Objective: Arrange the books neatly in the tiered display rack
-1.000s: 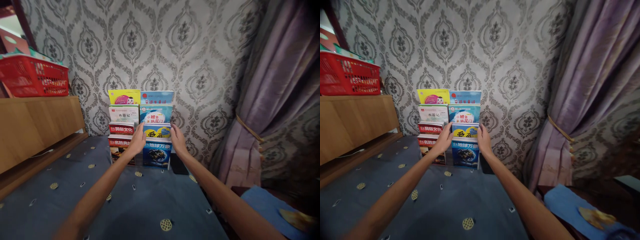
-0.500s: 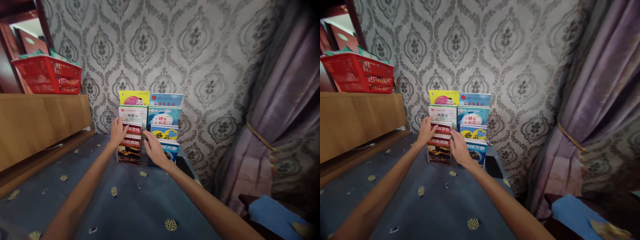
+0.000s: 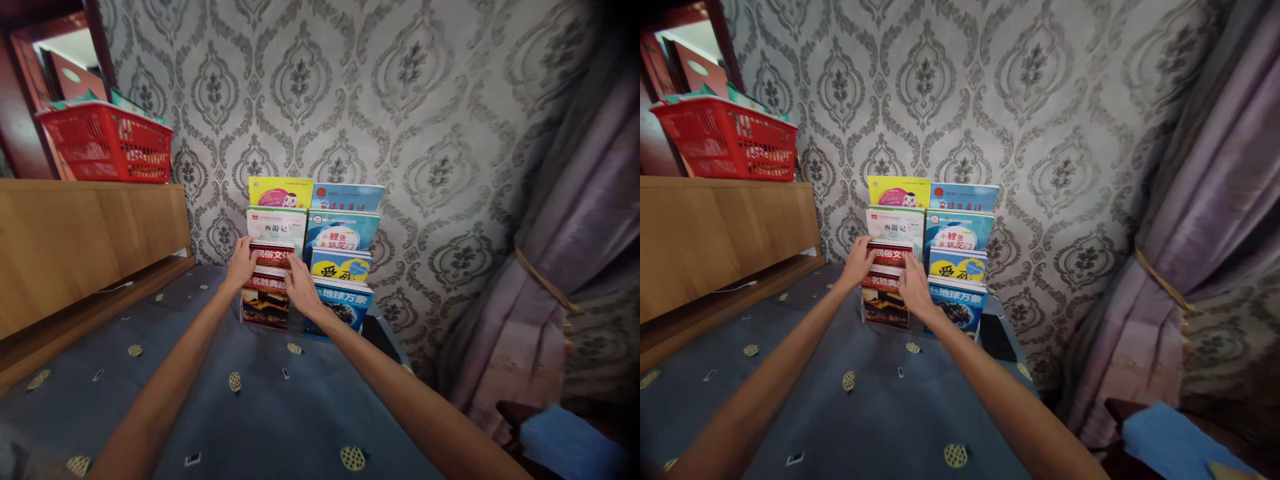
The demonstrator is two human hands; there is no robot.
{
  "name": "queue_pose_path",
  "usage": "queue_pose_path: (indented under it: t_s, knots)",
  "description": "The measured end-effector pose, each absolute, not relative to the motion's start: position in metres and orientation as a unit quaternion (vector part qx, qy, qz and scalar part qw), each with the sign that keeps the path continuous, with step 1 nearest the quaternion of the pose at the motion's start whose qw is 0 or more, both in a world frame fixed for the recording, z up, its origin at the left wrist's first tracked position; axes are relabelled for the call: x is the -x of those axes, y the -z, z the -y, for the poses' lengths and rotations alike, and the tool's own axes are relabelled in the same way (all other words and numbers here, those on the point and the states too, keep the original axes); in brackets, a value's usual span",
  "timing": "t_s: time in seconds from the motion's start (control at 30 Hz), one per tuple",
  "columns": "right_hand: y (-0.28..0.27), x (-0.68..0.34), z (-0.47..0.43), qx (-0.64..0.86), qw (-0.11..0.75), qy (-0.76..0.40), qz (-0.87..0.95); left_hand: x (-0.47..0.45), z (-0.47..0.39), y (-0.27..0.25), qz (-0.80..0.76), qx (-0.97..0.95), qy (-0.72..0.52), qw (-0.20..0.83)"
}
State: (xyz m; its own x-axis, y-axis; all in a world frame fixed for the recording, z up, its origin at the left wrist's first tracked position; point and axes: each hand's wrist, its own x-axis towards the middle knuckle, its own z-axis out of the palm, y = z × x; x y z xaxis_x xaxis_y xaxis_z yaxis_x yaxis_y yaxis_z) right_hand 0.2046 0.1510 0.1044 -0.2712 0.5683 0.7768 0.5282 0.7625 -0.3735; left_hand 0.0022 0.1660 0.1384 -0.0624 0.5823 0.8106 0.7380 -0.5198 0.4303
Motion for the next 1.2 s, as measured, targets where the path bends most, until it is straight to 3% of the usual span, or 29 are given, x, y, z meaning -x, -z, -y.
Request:
queue_pose_path:
  t_s: [0.93,1.2]
  knots:
    - [-0.106,-0.207,-0.131,0.322,0.522,-0.018,0.789,0.026,-0.174,-0.152,0.487,0.698,0.523,0.038]
    - [-0.097,-0.213,-0.09,0.294,0.534,-0.007,0.793,0.025,-0.149,-0.155,0.497,0.697,0.501,0.123]
